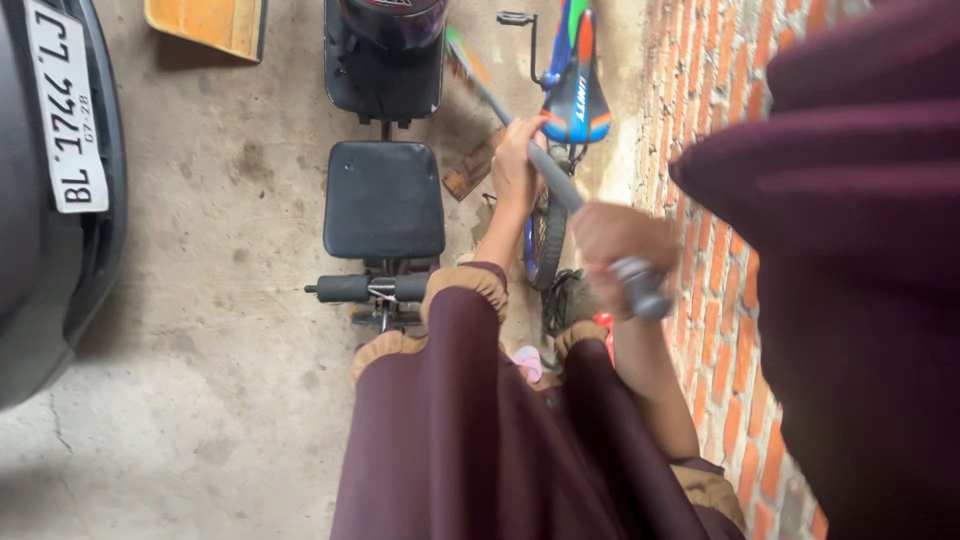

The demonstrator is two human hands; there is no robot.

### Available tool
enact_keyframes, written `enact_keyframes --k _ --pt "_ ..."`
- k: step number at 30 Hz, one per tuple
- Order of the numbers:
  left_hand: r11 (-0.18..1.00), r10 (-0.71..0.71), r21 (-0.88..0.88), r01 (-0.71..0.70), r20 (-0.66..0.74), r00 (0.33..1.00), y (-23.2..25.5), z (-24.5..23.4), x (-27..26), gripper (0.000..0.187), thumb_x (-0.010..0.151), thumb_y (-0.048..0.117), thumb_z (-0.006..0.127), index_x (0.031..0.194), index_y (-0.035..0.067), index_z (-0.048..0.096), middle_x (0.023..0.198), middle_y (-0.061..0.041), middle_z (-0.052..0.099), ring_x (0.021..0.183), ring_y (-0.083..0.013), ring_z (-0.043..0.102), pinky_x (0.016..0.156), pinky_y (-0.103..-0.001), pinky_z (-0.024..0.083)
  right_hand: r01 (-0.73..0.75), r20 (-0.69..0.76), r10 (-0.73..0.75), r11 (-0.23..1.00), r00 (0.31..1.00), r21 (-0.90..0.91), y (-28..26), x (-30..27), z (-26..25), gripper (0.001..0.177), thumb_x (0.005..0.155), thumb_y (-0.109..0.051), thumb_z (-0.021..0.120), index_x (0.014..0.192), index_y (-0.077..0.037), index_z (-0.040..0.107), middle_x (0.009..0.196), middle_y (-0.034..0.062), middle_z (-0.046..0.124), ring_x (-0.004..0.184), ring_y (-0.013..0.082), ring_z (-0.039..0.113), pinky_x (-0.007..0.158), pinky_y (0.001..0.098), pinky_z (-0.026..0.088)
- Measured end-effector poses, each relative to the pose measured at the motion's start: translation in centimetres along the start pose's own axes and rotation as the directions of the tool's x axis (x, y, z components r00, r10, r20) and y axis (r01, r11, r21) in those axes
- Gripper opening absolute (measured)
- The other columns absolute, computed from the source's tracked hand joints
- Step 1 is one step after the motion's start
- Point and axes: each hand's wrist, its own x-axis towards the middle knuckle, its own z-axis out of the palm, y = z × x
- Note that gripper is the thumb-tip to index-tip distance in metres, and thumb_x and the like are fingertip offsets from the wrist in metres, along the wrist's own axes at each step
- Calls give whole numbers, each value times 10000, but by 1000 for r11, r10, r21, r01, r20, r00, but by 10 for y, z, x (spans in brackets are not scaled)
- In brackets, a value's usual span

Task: The person sweeps debris from a concrete floor into a dustpan using a broom and then picks up the dustpan.

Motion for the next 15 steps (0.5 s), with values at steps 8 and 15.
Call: enact_keyframes --k 8,15 --pt "945 -320 14 325 -146 936 -44 37 -48 138 1081 220 672 1138 173 789 1092 -126 797 975 -388 793 841 -468 619 -170 356 186 982 916 -78 34 14 -12 227 813 -153 778 823 -63 570 835 103 635 776 323 663 723 427 496" --pt "951 -292 64 303 -140 946 44 44 -100 196 1053 227 683 1210 176 789 1179 -109 808 1151 -389 783 917 -488 633 -141 366 61 971 928 195 -21 8 -72 212 657 -201 685 764 -99 533 742 28 526 679 238 569 684 424 466"
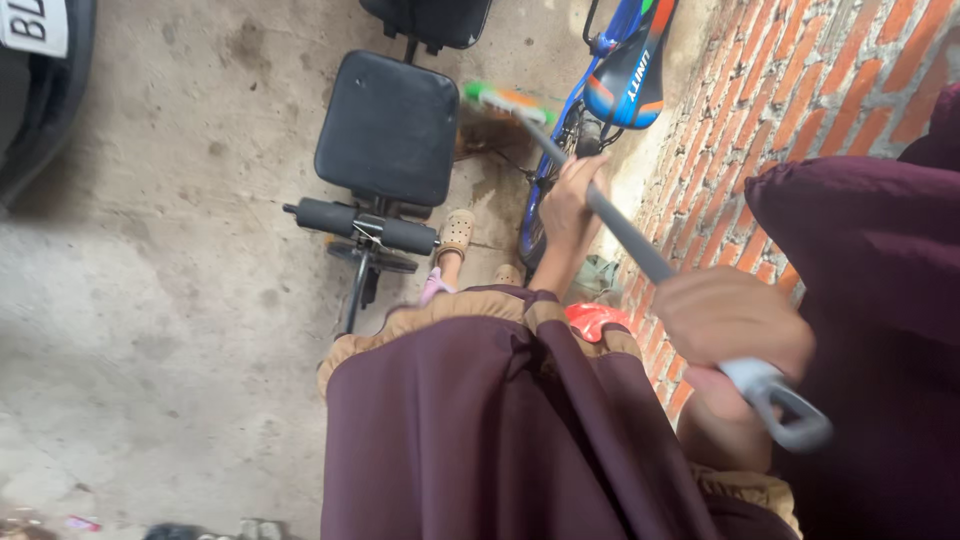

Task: The person sweeps debris from a concrete floor into a dustpan using a broom and then picks up the dustpan.

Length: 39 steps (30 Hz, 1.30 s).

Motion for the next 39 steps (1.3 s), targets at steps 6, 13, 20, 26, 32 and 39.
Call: enact_keyframes --k 6,13,20,26,32,39 --pt "992 -62 -116 47 -126 990 -54 26 59 219 1090 194 626 1215 184 805 1337 -106 782 1193 -387 788 978 -465 649 -128 205 173 968 963 -216 60 -4 20 268 705 -163 756 741 -44 518 719 114 491 688 299 551 637 444 384" --pt "987 -138 49 150 -203 969 -45 -19 -62 187 1102 242 654 1218 203 795 1241 -67 798 1174 -372 803 974 -455 648 5 310 -101 955 945 297 44 -39 0 218 644 -186 631 622 -99 433 565 46 374 478 264 362 532 467 298" --pt "985 -171 -51 164 -232 957 -8 -43 -61 211 1060 228 627 1153 206 815 1329 -70 810 1143 -319 816 969 -404 658 45 183 -58 996 981 76 -28 -56 32 164 685 -179 629 701 -50 529 657 67 486 579 290 482 603 478 385" --pt "928 -329 -230 292 -139 934 -52 -62 -101 210 1160 297 621 1188 121 732 1194 -114 776 1188 -352 794 1004 -441 629 -88 413 -15 970 911 227 27 -66 62 156 759 -131 690 783 -18 585 683 82 520 605 287 515 602 453 375" --pt "995 -100 -4 102 -197 975 -25 -58 -154 206 1117 282 599 1202 201 768 1216 -56 793 1295 -351 766 1006 -436 633 -69 410 -52 959 911 274 -32 -99 34 158 664 -170 641 646 -83 511 596 37 419 490 231 384 557 443 309" --pt "958 -263 -157 242 -127 956 -63 -83 -174 169 1117 270 628 1185 193 762 1174 -80 788 1091 -369 809 901 -468 637 -85 589 29 994 807 68 -3 -110 98 222 666 -144 686 618 -53 489 572 82 447 513 282 473 553 442 383"
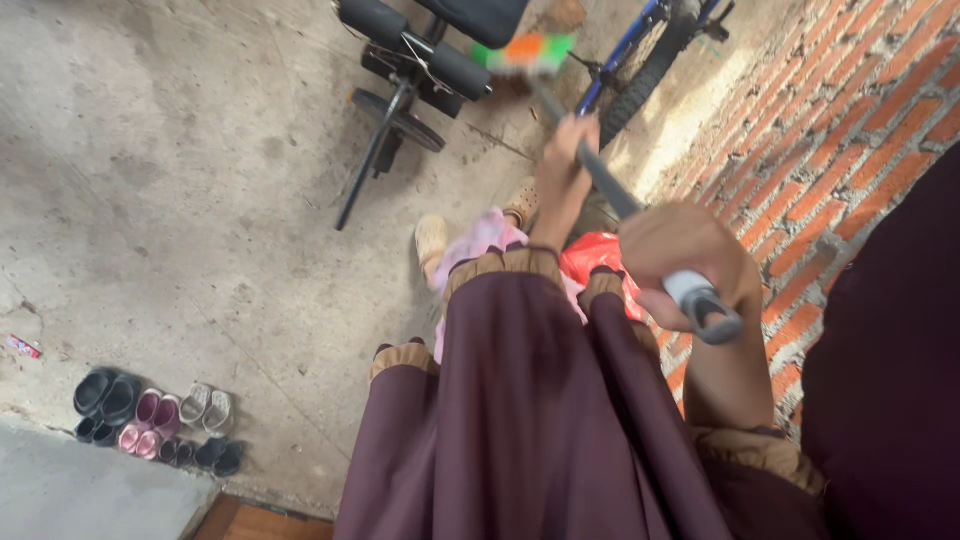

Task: The person sweeps debris from a concrete floor into a dustpan using a broom and then picks up the dustpan.

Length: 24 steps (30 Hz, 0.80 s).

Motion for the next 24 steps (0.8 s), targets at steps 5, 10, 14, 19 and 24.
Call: enact_keyframes --k 5,10,14,19,24 --pt "974 205 89 -209 43 978 -7 -12 -50 152 1081 265 640 1191 203 725 1177 -49 781 1154 -356 804 939 -452 650 65 -246 -48 996 968 63 -47 -26 27 165 695 -157 641 656 -70 506 619 70 471 536 272 437 576 451 328" --pt "987 163 -9 -163 22 986 -9 -39 -57 142 1100 254 646 1188 191 738 1168 -60 772 1162 -373 796 911 -460 643 -51 -452 -37 982 891 -182 -69 -15 119 185 743 -77 674 809 59 567 708 105 559 646 336 580 628 488 437" --pt "992 84 86 -89 66 994 -59 -74 -89 168 1126 268 678 1243 166 742 1121 -99 762 1056 -391 772 881 -506 598 -21 -54 23 999 998 36 -26 -16 132 194 686 -60 732 686 -9 545 639 105 490 577 320 506 588 452 396" --pt "968 216 113 -224 84 973 -42 -82 -140 101 1076 258 669 1119 192 731 1125 -65 765 1085 -342 801 882 -450 632 65 -391 -28 994 920 83 -70 -55 141 161 690 -130 673 627 -59 542 604 44 478 537 224 470 572 399 402" --pt "981 161 86 -174 147 976 -49 -110 -129 131 1091 256 649 1129 181 749 1153 -66 767 1022 -323 795 859 -447 641 -196 -418 70 943 906 -267 -87 -46 225 227 786 -180 661 709 -36 504 686 116 490 665 347 599 682 479 505"
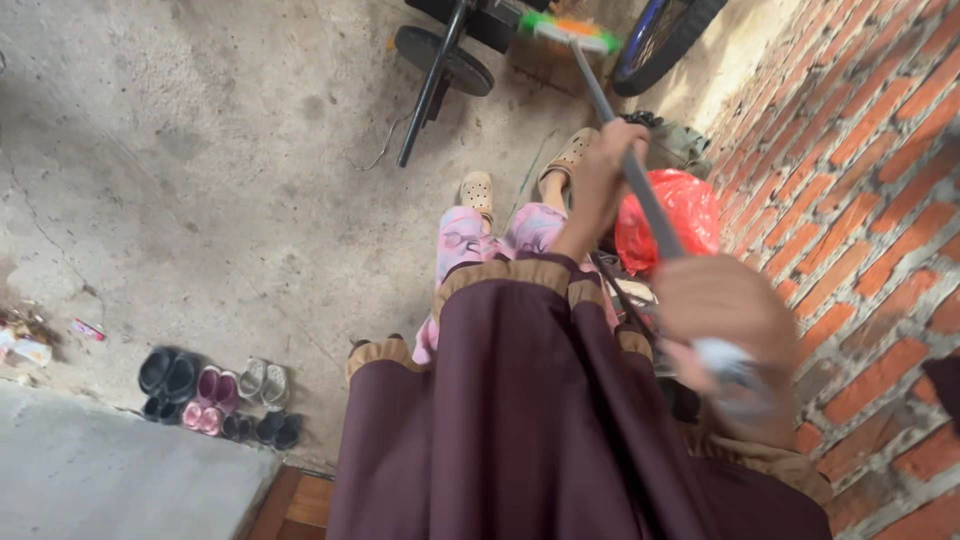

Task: The person sweeps debris from a concrete floor into a dustpan using a broom and then picks up the dustpan.

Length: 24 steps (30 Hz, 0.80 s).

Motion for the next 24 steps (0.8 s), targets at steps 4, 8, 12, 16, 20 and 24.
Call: enact_keyframes --k 4,8,12,16,20,24 --pt "989 138 46 -139 23 990 -37 -17 -18 118 1082 252 633 1100 177 721 1096 -60 743 1079 -347 767 859 -475 630 65 103 -100 951 990 304 50 -11 18 281 761 -175 717 632 -71 490 588 64 439 505 257 452 552 446 384" --pt "944 20 303 -127 333 943 -29 8 -53 122 1072 243 637 1071 171 735 1071 -83 736 963 -337 777 788 -493 627 111 -143 -72 952 987 285 28 -65 -31 237 868 -197 677 688 -64 600 616 86 583 585 271 604 614 460 537" --pt "967 125 174 -184 307 944 -28 24 -74 124 1050 198 605 1110 206 713 1066 -33 747 1083 -308 793 812 -485 628 86 -244 -34 974 969 208 15 -84 16 218 867 -191 693 718 -48 624 642 65 614 615 240 651 653 449 595" --pt "971 214 47 -234 264 940 -69 -4 -73 137 1059 247 634 1172 212 703 1173 -62 748 1129 -327 766 882 -487 648 -88 -14 92 981 996 173 16 -78 52 253 741 -146 738 682 -42 515 628 121 519 611 307 549 596 462 493" --pt "960 98 196 -200 433 896 -55 -9 -91 156 996 288 679 1112 218 758 1120 -73 763 1010 -340 768 772 -527 616 84 -473 36 970 880 230 4 -106 47 146 861 -154 617 818 -15 633 668 95 627 597 258 658 719 467 642" --pt "929 128 260 -263 441 888 -16 -3 -77 125 1025 280 697 1066 166 722 1056 -72 748 1059 -334 781 814 -520 626 65 -307 19 964 951 259 -14 -117 -16 243 932 -165 630 691 -155 655 561 9 615 496 207 569 562 410 607"
